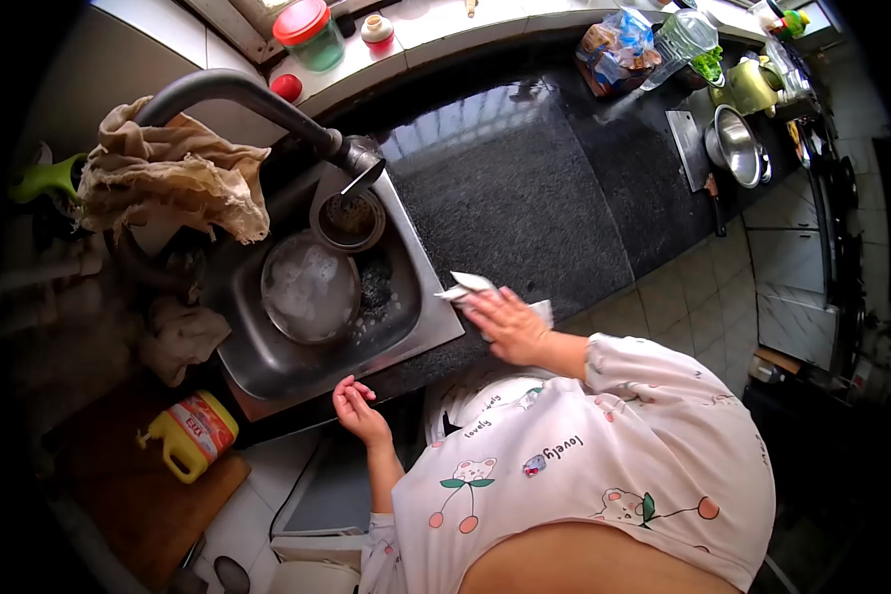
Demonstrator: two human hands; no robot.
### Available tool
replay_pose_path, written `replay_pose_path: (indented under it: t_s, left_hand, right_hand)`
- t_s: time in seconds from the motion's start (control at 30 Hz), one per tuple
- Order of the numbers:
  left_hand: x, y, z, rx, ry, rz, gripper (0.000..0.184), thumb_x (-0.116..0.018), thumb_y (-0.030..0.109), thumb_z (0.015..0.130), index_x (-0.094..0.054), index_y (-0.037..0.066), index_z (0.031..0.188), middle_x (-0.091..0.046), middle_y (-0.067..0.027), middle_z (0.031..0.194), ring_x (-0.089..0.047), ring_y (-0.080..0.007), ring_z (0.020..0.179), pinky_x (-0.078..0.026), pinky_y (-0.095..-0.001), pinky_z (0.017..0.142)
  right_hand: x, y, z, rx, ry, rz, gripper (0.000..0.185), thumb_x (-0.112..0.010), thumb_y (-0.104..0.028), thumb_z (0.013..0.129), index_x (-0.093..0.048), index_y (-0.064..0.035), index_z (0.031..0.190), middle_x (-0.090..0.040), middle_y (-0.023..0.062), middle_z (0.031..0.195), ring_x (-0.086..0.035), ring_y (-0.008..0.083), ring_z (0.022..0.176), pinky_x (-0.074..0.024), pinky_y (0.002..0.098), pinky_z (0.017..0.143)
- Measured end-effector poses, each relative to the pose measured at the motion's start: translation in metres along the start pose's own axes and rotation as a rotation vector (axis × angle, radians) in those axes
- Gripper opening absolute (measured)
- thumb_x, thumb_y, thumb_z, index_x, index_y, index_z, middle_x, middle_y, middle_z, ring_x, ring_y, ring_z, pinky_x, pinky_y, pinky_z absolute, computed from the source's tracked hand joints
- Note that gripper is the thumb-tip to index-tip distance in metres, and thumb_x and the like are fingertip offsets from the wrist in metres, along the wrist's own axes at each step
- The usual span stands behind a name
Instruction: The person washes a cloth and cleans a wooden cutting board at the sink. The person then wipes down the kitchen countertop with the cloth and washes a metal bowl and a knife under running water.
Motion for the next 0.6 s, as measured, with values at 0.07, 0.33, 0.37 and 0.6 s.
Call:
replay_pose_path:
  t_s: [0.07, 0.33, 0.37, 0.6]
  left_hand:
    - [0.005, 0.003, 0.008, -0.016, 0.007, 0.005, 0.019, -0.039, 0.017, 0.093, -0.050, 0.003, 0.097, -0.046, -0.0005, 0.070, -0.042, -0.0066, 0.059, -0.035, -0.0186, 0.055]
    - [0.016, 0.020, 0.023, -0.092, -0.010, -0.019, 0.016, -0.041, 0.013, 0.091, -0.051, 0.001, 0.096, -0.045, -0.0017, 0.067, -0.041, -0.0076, 0.058, -0.036, -0.0194, 0.055]
    - [0.020, 0.018, 0.023, -0.082, -0.007, -0.020, 0.014, -0.042, 0.011, 0.091, -0.051, 0.001, 0.095, -0.046, -0.0018, 0.067, -0.042, -0.0077, 0.058, -0.036, -0.0192, 0.054]
    - [0.026, -0.003, 0.034, -0.061, -0.099, -0.037, 0.020, -0.056, 0.006, 0.083, -0.051, 0.001, 0.101, -0.050, -0.0013, 0.080, -0.047, -0.0073, 0.069, -0.042, -0.0193, 0.064]
  right_hand:
    - [0.027, 0.039, -0.028, -0.104, 0.061, -0.055, 0.067, -0.056, -0.015, 0.066, -0.036, -0.0042, 0.129, -0.025, 0.0143, 0.139, -0.023, 0.0288, 0.129, -0.0168, 0.0459, 0.105]
    - [0.070, 0.122, -0.053, -0.431, 0.691, -0.034, 0.042, -0.045, -0.004, 0.070, -0.049, -0.0027, 0.112, -0.046, 0.0161, 0.117, -0.041, 0.0349, 0.111, -0.0298, 0.0411, 0.098]
    - [0.068, 0.121, -0.045, -0.434, 0.764, 0.047, 0.038, -0.043, -0.007, 0.073, -0.050, -0.0026, 0.110, -0.048, 0.0162, 0.115, -0.042, 0.0345, 0.109, -0.0307, 0.0408, 0.097]
    - [0.053, -0.024, 0.091, -0.215, 0.477, 1.100, 0.029, -0.036, -0.009, 0.085, -0.054, 0.0010, 0.105, -0.056, 0.0107, 0.104, -0.051, 0.0192, 0.100, -0.0369, 0.0299, 0.090]
Point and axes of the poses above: each hand's wrist, its own z-axis towards the middle knuckle, its own x-axis out of the back of the hand, y = z × x, the point moved 5 cm from there along z, towards the middle knuckle
